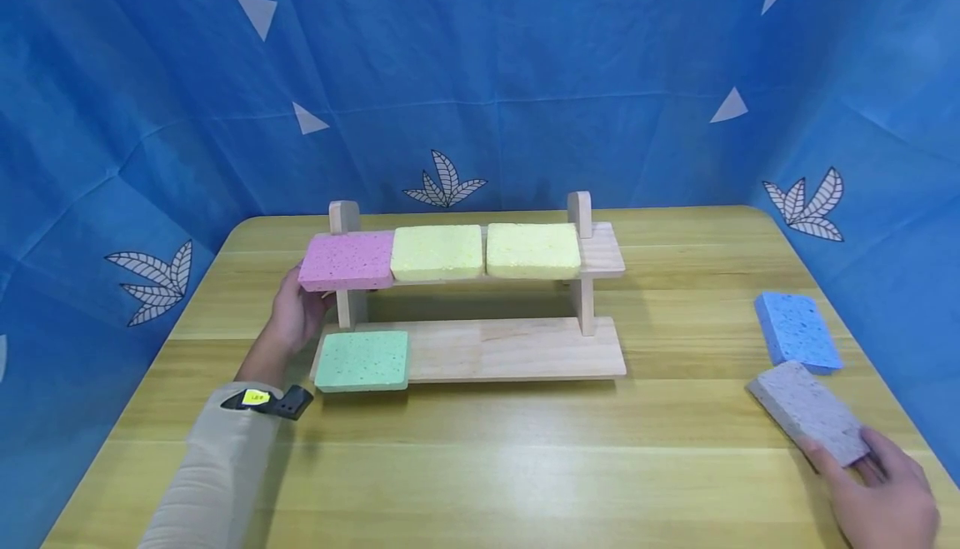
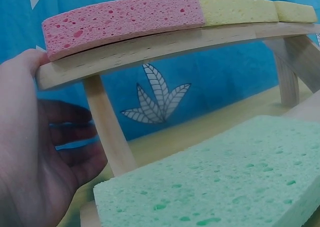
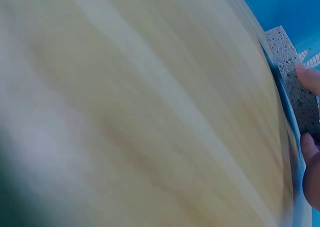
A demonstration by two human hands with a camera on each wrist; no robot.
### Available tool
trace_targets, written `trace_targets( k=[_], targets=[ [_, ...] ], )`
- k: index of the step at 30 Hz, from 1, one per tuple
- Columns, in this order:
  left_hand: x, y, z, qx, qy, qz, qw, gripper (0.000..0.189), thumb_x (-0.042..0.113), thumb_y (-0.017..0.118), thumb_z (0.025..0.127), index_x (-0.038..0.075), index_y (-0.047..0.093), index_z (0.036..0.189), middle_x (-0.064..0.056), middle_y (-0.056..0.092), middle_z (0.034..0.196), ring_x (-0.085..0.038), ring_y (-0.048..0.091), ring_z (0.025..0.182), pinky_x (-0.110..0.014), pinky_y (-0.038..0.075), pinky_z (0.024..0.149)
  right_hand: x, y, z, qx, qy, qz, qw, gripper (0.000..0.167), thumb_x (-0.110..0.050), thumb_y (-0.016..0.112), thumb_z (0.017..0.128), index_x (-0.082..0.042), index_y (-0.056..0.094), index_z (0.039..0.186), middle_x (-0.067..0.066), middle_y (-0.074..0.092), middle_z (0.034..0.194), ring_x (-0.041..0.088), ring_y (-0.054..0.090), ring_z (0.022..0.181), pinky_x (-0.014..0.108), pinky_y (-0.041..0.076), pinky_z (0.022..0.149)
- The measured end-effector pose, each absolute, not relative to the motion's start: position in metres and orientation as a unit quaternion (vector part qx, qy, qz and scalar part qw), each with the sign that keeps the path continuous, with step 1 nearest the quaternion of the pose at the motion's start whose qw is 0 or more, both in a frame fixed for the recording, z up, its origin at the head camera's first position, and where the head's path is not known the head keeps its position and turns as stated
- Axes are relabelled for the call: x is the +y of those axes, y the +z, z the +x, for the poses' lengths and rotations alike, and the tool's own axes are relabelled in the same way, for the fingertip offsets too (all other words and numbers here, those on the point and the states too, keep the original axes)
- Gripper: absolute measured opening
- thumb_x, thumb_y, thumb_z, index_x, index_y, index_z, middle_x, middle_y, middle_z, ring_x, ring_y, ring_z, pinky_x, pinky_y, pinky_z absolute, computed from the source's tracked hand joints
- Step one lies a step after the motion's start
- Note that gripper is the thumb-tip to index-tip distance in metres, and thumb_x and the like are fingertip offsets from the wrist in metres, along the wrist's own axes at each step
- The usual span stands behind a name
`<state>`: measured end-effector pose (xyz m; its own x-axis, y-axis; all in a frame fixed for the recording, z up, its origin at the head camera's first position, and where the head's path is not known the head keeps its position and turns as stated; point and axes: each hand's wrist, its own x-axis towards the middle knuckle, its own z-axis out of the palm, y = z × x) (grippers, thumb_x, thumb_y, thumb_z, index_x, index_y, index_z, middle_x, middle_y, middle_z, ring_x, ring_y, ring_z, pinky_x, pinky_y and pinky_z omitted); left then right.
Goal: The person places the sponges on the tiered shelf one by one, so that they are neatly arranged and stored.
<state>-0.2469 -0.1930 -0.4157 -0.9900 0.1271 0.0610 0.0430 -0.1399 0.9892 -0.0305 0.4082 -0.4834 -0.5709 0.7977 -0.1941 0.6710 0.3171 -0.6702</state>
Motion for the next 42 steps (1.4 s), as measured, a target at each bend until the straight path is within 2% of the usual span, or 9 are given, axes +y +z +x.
trace_targets(
  k=[6, 9, 13, 17, 23, 26, 30, 35, 42],
  targets=[
    [-0.195, -0.414, -0.248, 0.656, 0.751, 0.072, 0.037, 0.037, 0.035, 0.028, 0.101, 0.022, 0.061, 0.114, 0.002, 0.058, 0.111, -0.015, 0.052, 0.101, -0.034, 0.040, 0.089, 0.399, -0.480, -0.037, -0.844, 0.350, -0.405, 0.020, 0.087, -0.049, 0.053, 0.090, -0.001, 0.012, 0.149, 0.028, 0.008, 0.153, 0.045, 0.025, 0.134, 0.050, 0.032, 0.102],
    [-0.196, -0.414, -0.247, 0.659, 0.747, 0.071, 0.042, 0.038, 0.033, 0.027, 0.101, 0.021, 0.060, 0.117, 0.002, 0.057, 0.114, -0.015, 0.053, 0.104, -0.035, 0.041, 0.091, 0.392, -0.476, -0.043, -0.860, 0.350, -0.371, 0.025, 0.085, -0.049, 0.055, 0.088, -0.003, 0.017, 0.149, 0.028, 0.013, 0.152, 0.046, 0.030, 0.132, 0.039, 0.038, 0.099],
    [-0.196, -0.413, -0.248, 0.662, 0.744, 0.071, 0.046, 0.038, 0.032, 0.027, 0.101, 0.020, 0.059, 0.118, 0.002, 0.056, 0.115, -0.014, 0.053, 0.105, -0.034, 0.041, 0.091, 0.378, -0.467, -0.046, -0.878, 0.366, -0.306, 0.040, 0.084, -0.046, 0.059, 0.088, -0.003, 0.021, 0.148, 0.029, 0.018, 0.149, 0.047, 0.031, 0.130, 0.011, 0.043, 0.086],
    [-0.196, -0.413, -0.249, 0.661, 0.745, 0.075, 0.050, 0.038, 0.031, 0.026, 0.101, 0.019, 0.058, 0.118, 0.002, 0.056, 0.116, -0.014, 0.053, 0.105, -0.034, 0.042, 0.092, 0.360, -0.457, -0.048, -0.881, 0.397, -0.252, 0.042, 0.081, -0.041, 0.062, 0.088, -0.002, 0.023, 0.148, 0.027, 0.019, 0.150, 0.043, 0.030, 0.132, -0.003, 0.038, 0.070],
    [-0.196, -0.412, -0.249, 0.647, 0.757, 0.076, 0.047, 0.037, 0.025, 0.027, 0.100, 0.023, 0.061, 0.113, 0.004, 0.058, 0.114, -0.012, 0.054, 0.105, -0.033, 0.042, 0.093, 0.334, -0.442, -0.055, -0.878, 0.440, -0.183, 0.035, 0.077, -0.032, 0.065, 0.088, -0.005, 0.025, 0.148, 0.015, 0.017, 0.154, 0.019, 0.032, 0.136, -0.003, 0.037, 0.075],
    [-0.196, -0.412, -0.250, 0.646, 0.758, 0.079, 0.047, 0.037, 0.023, 0.026, 0.100, 0.023, 0.061, 0.111, 0.005, 0.059, 0.112, -0.011, 0.054, 0.103, -0.032, 0.042, 0.093, 0.321, -0.437, -0.060, -0.885, 0.441, -0.142, 0.048, 0.076, -0.029, 0.067, 0.087, -0.003, 0.029, 0.146, 0.015, 0.024, 0.150, 0.000, 0.036, 0.128, -0.002, 0.035, 0.080],
    [-0.198, -0.412, -0.249, 0.652, 0.751, 0.084, 0.053, 0.039, 0.023, 0.025, 0.100, 0.020, 0.060, 0.114, 0.004, 0.059, 0.112, -0.012, 0.054, 0.102, -0.033, 0.041, 0.091, 0.302, -0.431, -0.069, -0.886, 0.448, -0.086, 0.082, 0.071, -0.021, 0.071, 0.084, 0.003, 0.036, 0.141, 0.014, 0.035, 0.141, -0.013, 0.037, 0.115, -0.001, 0.034, 0.084],
    [-0.200, -0.411, -0.249, 0.665, 0.740, 0.078, 0.062, 0.040, 0.026, 0.023, 0.100, 0.018, 0.058, 0.117, 0.001, 0.056, 0.113, -0.014, 0.053, 0.103, -0.034, 0.040, 0.092, 0.279, -0.428, -0.079, -0.885, 0.453, -0.022, 0.106, 0.066, -0.014, 0.075, 0.081, 0.008, 0.043, 0.134, 0.012, 0.041, 0.135, -0.019, 0.036, 0.109, 0.000, 0.035, 0.085],
    [-0.199, -0.412, -0.250, 0.651, 0.752, 0.077, 0.062, 0.038, 0.027, 0.026, 0.100, 0.021, 0.061, 0.112, 0.002, 0.057, 0.111, -0.014, 0.052, 0.102, -0.033, 0.040, 0.091, 0.251, -0.428, -0.092, -0.869, 0.484, 0.045, 0.092, 0.064, -0.008, 0.076, 0.078, 0.008, 0.046, 0.132, 0.021, 0.042, 0.135, -0.017, 0.036, 0.113, 0.003, 0.036, 0.089]
  ],
)
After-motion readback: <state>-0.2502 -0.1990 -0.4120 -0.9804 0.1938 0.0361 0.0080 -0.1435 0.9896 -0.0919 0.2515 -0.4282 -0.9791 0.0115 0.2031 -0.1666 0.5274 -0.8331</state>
